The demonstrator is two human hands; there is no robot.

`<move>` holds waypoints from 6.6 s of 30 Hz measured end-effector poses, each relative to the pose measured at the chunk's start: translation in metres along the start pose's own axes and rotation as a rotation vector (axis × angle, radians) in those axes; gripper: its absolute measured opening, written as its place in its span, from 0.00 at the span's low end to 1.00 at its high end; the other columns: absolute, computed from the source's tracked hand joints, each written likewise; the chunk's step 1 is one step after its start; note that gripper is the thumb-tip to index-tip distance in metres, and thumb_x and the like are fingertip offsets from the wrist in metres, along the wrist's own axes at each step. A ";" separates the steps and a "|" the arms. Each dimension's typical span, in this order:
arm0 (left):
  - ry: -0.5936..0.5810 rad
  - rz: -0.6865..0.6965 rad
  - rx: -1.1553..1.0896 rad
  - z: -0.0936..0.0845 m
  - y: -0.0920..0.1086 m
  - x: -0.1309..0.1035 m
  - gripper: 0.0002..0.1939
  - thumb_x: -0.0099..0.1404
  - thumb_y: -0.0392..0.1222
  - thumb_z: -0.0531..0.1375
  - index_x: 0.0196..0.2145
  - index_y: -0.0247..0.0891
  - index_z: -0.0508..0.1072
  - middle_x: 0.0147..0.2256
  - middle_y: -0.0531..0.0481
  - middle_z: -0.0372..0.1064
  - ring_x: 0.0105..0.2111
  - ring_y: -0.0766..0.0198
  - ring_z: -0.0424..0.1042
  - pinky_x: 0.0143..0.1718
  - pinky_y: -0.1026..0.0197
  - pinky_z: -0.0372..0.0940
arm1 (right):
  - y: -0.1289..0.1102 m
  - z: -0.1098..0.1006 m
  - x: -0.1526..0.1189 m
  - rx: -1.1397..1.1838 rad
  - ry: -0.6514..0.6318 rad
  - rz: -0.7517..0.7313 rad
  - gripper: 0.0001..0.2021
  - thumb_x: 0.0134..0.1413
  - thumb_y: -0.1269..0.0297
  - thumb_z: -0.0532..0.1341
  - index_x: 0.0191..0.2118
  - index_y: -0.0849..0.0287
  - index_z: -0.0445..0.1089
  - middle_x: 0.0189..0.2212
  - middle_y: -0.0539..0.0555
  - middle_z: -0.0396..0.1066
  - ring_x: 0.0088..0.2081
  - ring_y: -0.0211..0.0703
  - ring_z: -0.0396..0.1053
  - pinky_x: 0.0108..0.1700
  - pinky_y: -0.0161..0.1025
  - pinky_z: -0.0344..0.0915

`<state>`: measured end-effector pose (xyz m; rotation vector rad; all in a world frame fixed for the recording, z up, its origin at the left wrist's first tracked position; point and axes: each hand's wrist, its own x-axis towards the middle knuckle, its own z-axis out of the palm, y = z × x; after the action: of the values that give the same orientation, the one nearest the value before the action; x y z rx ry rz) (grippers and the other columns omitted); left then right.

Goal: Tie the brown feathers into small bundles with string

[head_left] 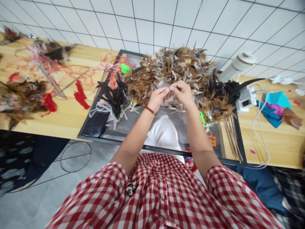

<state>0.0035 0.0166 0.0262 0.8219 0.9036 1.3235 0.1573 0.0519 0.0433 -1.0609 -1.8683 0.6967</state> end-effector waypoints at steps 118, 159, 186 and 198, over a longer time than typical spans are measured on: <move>0.316 -0.043 -0.110 -0.004 -0.004 0.008 0.08 0.62 0.40 0.70 0.28 0.34 0.78 0.23 0.54 0.72 0.24 0.72 0.70 0.32 0.66 0.67 | -0.022 0.028 -0.007 -0.198 -0.010 0.191 0.06 0.55 0.64 0.60 0.30 0.59 0.72 0.27 0.50 0.74 0.28 0.37 0.65 0.36 0.36 0.60; 0.375 -0.011 -0.130 -0.002 -0.007 0.013 0.09 0.60 0.37 0.70 0.25 0.34 0.77 0.22 0.56 0.72 0.24 0.73 0.68 0.32 0.69 0.64 | -0.025 0.034 -0.009 -0.376 -0.130 0.152 0.06 0.56 0.68 0.59 0.30 0.58 0.72 0.29 0.53 0.72 0.32 0.42 0.64 0.40 0.39 0.60; 0.221 0.061 0.062 0.005 -0.004 0.002 0.17 0.60 0.46 0.72 0.22 0.36 0.73 0.17 0.58 0.61 0.19 0.74 0.58 0.25 0.67 0.56 | -0.024 0.016 -0.003 -0.009 0.012 0.191 0.07 0.56 0.62 0.62 0.32 0.59 0.74 0.30 0.51 0.75 0.34 0.40 0.69 0.40 0.38 0.66; 0.154 0.082 0.059 0.001 -0.006 0.001 0.12 0.56 0.44 0.75 0.25 0.36 0.78 0.20 0.57 0.65 0.23 0.72 0.62 0.29 0.67 0.60 | -0.007 0.011 -0.001 0.223 0.057 0.212 0.04 0.49 0.64 0.71 0.32 0.57 0.81 0.33 0.51 0.81 0.39 0.44 0.77 0.49 0.45 0.73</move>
<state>0.0075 0.0172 0.0214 0.8182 1.0438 1.4530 0.1452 0.0472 0.0435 -1.1290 -1.6009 0.9635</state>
